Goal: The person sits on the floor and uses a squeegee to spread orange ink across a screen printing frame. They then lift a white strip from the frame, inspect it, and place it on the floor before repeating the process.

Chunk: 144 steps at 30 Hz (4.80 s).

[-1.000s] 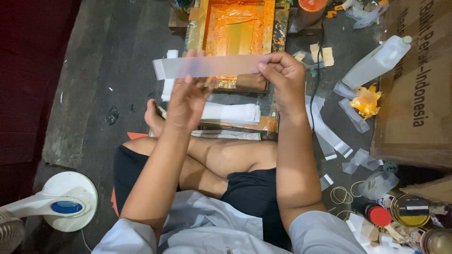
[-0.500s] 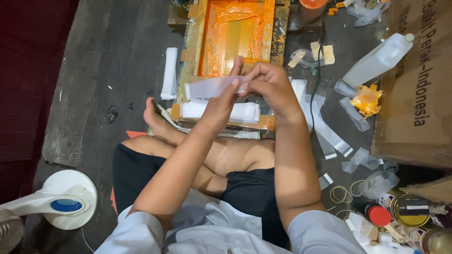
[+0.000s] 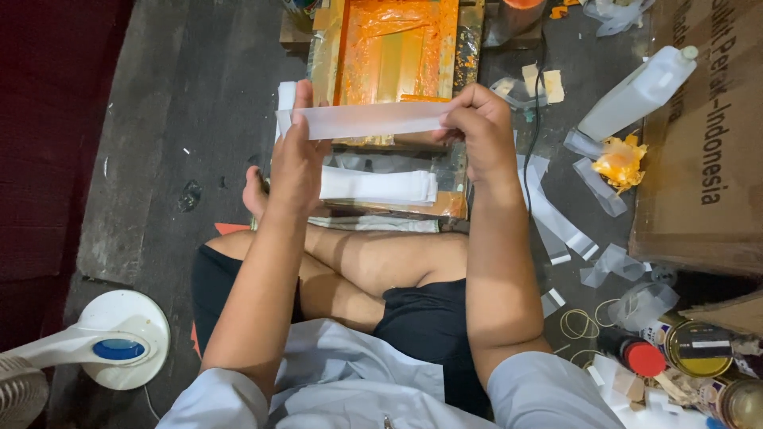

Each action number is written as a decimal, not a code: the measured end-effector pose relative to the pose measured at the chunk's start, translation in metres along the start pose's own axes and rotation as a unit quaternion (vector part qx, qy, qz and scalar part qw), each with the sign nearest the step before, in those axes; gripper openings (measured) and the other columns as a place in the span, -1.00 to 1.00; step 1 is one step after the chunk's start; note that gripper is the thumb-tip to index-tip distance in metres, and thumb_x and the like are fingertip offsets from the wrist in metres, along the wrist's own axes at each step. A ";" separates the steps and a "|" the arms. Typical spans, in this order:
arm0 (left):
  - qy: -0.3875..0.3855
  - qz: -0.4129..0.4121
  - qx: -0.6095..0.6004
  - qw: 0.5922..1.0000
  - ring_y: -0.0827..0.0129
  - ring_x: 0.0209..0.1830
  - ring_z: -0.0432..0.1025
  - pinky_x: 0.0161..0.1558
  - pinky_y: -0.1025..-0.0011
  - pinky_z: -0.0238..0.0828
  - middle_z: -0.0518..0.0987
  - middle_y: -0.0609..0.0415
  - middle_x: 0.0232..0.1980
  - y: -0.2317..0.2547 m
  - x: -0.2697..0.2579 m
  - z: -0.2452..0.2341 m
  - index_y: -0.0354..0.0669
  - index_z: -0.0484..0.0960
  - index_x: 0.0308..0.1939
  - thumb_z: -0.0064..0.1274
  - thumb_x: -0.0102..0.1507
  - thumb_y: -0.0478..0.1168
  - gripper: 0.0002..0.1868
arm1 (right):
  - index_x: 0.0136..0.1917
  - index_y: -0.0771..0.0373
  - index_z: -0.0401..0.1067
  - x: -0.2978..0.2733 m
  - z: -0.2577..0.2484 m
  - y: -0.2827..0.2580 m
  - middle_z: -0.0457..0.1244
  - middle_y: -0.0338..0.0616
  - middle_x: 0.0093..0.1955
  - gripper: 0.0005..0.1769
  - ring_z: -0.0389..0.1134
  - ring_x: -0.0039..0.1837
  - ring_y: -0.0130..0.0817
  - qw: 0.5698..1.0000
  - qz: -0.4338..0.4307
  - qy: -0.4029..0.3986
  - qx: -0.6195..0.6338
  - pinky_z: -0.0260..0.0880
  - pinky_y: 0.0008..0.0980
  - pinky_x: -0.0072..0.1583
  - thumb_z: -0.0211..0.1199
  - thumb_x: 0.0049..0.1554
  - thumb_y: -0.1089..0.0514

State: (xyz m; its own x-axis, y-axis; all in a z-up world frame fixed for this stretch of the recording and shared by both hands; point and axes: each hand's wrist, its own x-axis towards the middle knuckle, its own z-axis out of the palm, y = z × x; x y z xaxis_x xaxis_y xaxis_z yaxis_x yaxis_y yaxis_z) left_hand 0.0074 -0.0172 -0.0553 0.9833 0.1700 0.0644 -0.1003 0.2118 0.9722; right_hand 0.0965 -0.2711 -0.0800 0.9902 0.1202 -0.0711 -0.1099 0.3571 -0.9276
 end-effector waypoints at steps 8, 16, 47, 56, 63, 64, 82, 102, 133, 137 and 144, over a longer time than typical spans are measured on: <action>-0.033 0.002 -0.112 0.993 0.25 0.73 -0.14 0.63 0.05 -0.07 -0.14 0.22 0.72 -0.001 0.004 0.016 0.04 -0.09 0.65 -0.16 0.44 0.23 -0.18 | -0.13 0.10 0.35 -0.012 0.014 -0.019 0.29 -0.06 -0.04 -0.87 0.33 -0.03 -0.25 0.995 0.025 0.013 0.093 0.39 -0.43 -0.11 0.21 0.01 0.13; -0.093 0.016 -0.142 0.985 0.14 0.77 -0.18 0.68 0.08 -0.11 -0.15 0.16 0.74 0.009 -0.001 0.052 0.04 -0.10 0.65 -0.27 0.52 0.13 -0.30 | 0.64 0.21 -0.01 -0.026 0.058 -0.001 -0.15 0.04 0.74 0.10 -0.23 0.77 -0.05 0.983 -0.085 -0.152 0.062 -0.22 0.16 0.66 0.25 0.15 -0.50; 0.201 -0.108 0.160 0.960 0.17 0.11 0.09 0.14 0.40 0.18 0.18 -0.02 0.10 -0.046 -0.075 -0.122 -0.06 0.79 -0.17 0.32 0.16 -0.12 -0.79 | -0.04 0.25 0.62 -0.010 0.068 0.081 0.21 -0.17 -0.44 -0.83 0.24 -0.35 -0.50 0.974 -0.043 -0.152 -0.163 0.26 -0.57 -0.23 0.36 0.23 0.11; 0.118 -0.084 0.238 0.960 -0.11 0.56 0.08 0.46 0.11 0.12 0.20 -0.18 0.59 -0.030 -0.081 -0.183 -0.11 0.73 0.00 0.26 0.16 -0.31 -0.69 | 0.18 0.29 0.57 -0.027 0.112 0.100 0.31 -0.13 -0.36 -0.76 0.32 -0.30 -0.48 0.958 -0.025 -0.165 -0.235 0.37 -0.54 -0.17 0.28 0.28 0.17; 0.152 0.004 0.390 0.908 0.15 -0.09 0.58 -0.05 0.22 0.50 0.66 0.16 -0.07 -0.041 -0.026 -0.212 0.18 0.58 -0.09 0.29 0.17 -0.24 -0.71 | 0.18 0.33 0.54 -0.007 0.150 0.087 0.35 -0.07 -0.24 -0.74 0.41 -0.24 -0.42 0.952 -0.119 -0.118 -0.258 0.44 -0.51 -0.14 0.37 0.21 0.32; 0.148 0.006 0.387 0.910 0.15 -0.09 0.58 -0.05 0.22 0.50 0.66 0.16 -0.07 -0.051 -0.012 -0.214 0.18 0.58 -0.09 0.29 0.17 -0.24 -0.71 | 0.18 0.33 0.54 -0.003 0.163 0.076 0.35 -0.07 -0.24 -0.74 0.41 -0.24 -0.42 0.951 -0.120 -0.114 -0.261 0.44 -0.51 -0.14 0.37 0.21 0.32; 0.096 -0.034 0.616 0.781 0.05 -0.05 0.43 0.09 0.10 0.22 0.60 0.04 -0.20 -0.138 0.042 -0.228 -0.09 0.63 -0.23 0.04 0.11 -0.19 -0.81 | 0.03 0.00 0.48 0.182 0.305 0.175 0.39 -0.21 -0.08 -0.66 0.39 -0.06 -0.19 0.762 -0.172 -0.144 -0.607 0.30 -0.17 -0.08 0.11 0.10 0.39; -0.134 -0.331 0.641 0.679 -0.14 0.52 -0.03 0.46 -0.26 -0.29 0.20 -0.08 0.52 -0.166 0.083 -0.220 -0.23 0.06 0.54 -0.02 0.27 0.25 -0.06 | -0.06 0.08 0.57 0.257 0.279 0.310 0.42 -0.12 -0.02 -0.54 0.41 -0.03 0.00 0.618 -0.142 -0.240 -0.735 0.34 -0.04 -0.16 0.08 -0.04 0.54; -0.172 -0.345 0.634 0.671 0.02 0.32 0.11 0.26 0.19 0.09 0.02 -0.28 0.47 -0.151 0.097 -0.218 0.24 0.18 0.35 0.05 0.15 0.57 -0.10 | 0.39 0.07 0.40 0.217 0.318 0.298 0.23 0.14 0.35 -0.43 0.28 0.26 0.20 0.545 -0.035 -0.291 -0.786 0.36 0.09 0.11 0.21 0.22 -0.22; -0.195 -0.370 0.624 0.660 -0.01 0.37 0.06 0.30 0.18 0.05 -0.07 -0.26 0.52 -0.147 0.100 -0.218 0.34 0.17 0.43 0.07 0.12 0.58 -0.06 | 0.47 -0.04 0.34 0.217 0.319 0.297 0.17 0.10 0.42 -0.36 0.28 0.27 0.24 0.543 -0.021 -0.281 -0.791 0.35 0.10 0.13 0.18 0.21 -0.30; -0.162 -0.330 0.639 0.676 0.06 0.28 0.15 0.24 0.23 0.13 0.05 -0.26 0.47 -0.157 0.095 -0.220 0.17 0.21 0.34 0.11 0.14 0.53 -0.10 | 0.47 0.00 0.35 0.222 0.311 0.307 0.20 0.12 0.35 -0.31 0.30 0.23 0.21 0.553 -0.054 -0.281 -0.783 0.35 0.07 0.11 0.29 0.16 -0.27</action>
State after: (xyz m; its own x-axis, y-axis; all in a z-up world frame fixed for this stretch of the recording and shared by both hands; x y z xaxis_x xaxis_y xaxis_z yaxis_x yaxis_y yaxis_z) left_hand 0.0830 0.1769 -0.2515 0.7523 0.1815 -0.6334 0.3862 -0.9003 0.2007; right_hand 0.2562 0.1533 -0.2670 0.7525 0.6021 -0.2668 0.5918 -0.7960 -0.1271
